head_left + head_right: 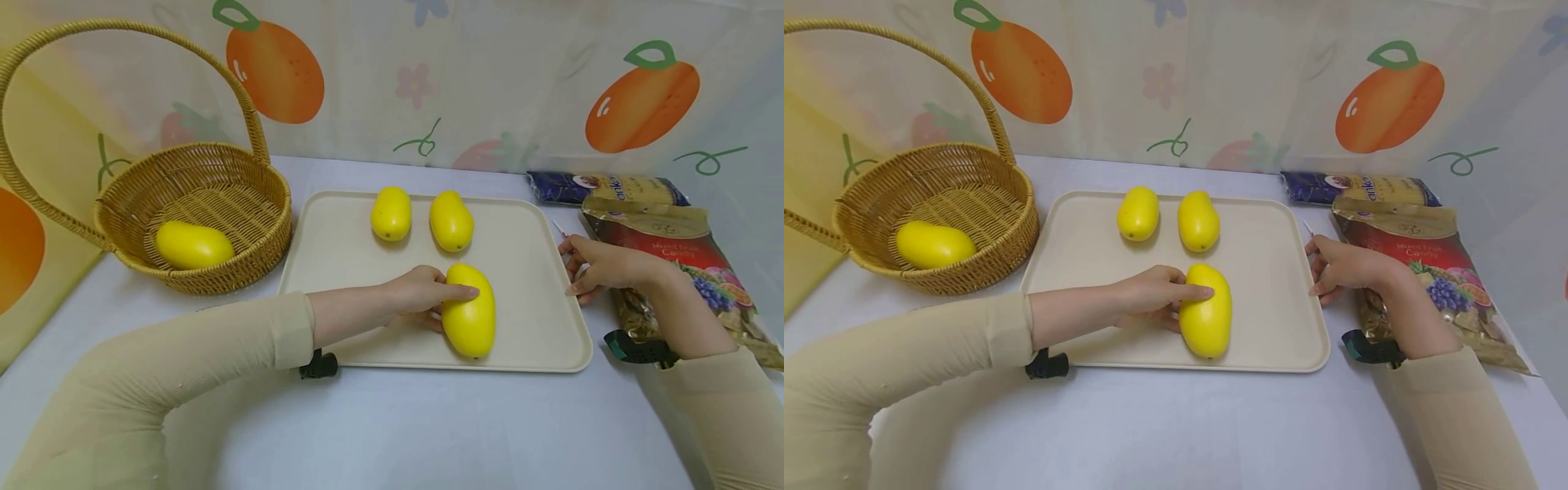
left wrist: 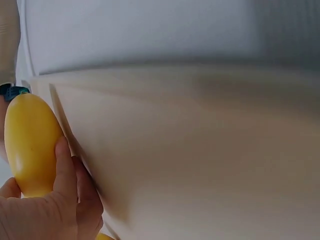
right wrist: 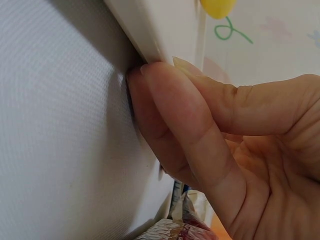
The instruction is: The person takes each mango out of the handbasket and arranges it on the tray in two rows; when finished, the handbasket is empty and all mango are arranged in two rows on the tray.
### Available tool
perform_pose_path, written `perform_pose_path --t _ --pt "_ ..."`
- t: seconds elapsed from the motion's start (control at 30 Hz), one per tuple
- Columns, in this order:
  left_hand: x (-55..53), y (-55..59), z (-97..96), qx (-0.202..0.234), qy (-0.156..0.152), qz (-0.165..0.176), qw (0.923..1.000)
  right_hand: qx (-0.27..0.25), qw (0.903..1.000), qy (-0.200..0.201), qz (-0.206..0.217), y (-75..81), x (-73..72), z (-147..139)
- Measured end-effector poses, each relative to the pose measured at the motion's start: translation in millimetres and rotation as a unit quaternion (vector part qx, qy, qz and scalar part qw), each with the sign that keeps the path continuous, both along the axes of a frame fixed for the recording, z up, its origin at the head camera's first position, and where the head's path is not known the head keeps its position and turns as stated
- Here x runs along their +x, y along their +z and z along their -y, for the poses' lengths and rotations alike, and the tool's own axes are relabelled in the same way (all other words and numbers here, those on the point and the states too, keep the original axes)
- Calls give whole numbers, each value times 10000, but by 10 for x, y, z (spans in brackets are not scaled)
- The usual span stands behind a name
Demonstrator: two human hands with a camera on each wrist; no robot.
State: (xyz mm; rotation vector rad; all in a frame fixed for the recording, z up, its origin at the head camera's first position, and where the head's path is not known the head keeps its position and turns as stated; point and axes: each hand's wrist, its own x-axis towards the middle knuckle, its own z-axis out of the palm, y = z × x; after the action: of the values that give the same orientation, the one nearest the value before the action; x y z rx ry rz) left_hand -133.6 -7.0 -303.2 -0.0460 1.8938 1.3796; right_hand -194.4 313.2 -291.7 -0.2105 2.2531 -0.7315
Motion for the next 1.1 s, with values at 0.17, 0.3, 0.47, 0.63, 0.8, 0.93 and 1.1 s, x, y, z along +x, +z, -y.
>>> perform_pose_path --t 0.17,0.3,0.47,0.63,0.8,0.93,1.1 --pt "-39 16 -12 -403 -157 -198 9989 31 10000 6 -15 -2 4 4" --pt "-86 35 -14 -527 -177 -237 9982 -20 10000 -11 1 -3 7 1" --pt "-135 33 -2 -518 -178 -213 9983 -56 10000 -10 -3 -3 11 -1" --pt "-171 4 14 -454 -180 -142 9987 -79 10000 -8 -31 -6 8 -6" --pt "-186 -21 30 -452 -215 -171 9986 -78 10000 8 -58 -5 8 -1" --pt "-188 -17 48 -481 -269 -247 9982 -76 9999 38 -89 -14 5 -1" --pt "-191 4 74 -534 -420 -322 9972 -35 10000 25 -80 -7 8 1"
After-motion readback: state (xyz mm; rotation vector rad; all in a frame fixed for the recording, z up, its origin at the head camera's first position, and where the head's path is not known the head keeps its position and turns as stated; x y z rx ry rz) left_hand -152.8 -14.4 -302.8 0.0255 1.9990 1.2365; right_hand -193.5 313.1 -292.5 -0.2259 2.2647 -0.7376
